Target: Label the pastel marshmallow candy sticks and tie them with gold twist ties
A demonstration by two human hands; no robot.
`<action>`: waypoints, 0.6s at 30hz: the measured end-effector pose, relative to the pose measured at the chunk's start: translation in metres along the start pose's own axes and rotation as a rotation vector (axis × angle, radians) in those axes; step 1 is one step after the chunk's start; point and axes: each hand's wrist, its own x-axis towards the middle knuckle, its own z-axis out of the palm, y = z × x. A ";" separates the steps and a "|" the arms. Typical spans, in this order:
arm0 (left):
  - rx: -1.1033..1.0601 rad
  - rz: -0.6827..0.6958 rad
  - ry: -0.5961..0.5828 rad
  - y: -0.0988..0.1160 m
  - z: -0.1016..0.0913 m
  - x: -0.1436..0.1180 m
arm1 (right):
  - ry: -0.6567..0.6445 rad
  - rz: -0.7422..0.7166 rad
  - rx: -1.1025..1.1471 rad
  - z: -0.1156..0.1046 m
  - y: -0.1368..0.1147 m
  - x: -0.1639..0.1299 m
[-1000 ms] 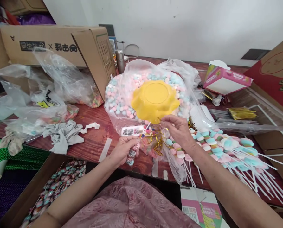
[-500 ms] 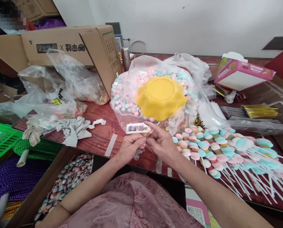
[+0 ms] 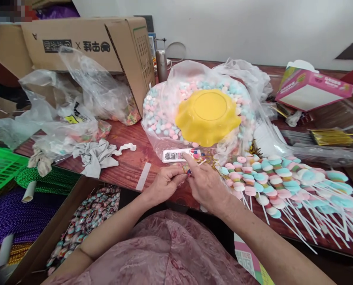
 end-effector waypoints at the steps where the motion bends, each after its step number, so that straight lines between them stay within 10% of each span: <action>1: 0.013 0.021 0.021 0.001 -0.001 0.000 | 0.011 -0.023 -0.012 0.000 -0.001 0.000; 9: -0.396 -0.151 0.088 0.005 -0.001 -0.005 | 0.364 0.328 0.463 0.024 -0.019 -0.020; 13: -0.516 -0.275 -0.032 0.009 -0.007 -0.009 | -0.042 0.404 0.806 0.012 -0.013 -0.017; 18: -0.712 -0.480 -0.350 0.014 -0.015 -0.020 | -0.347 0.086 0.675 -0.018 -0.009 -0.012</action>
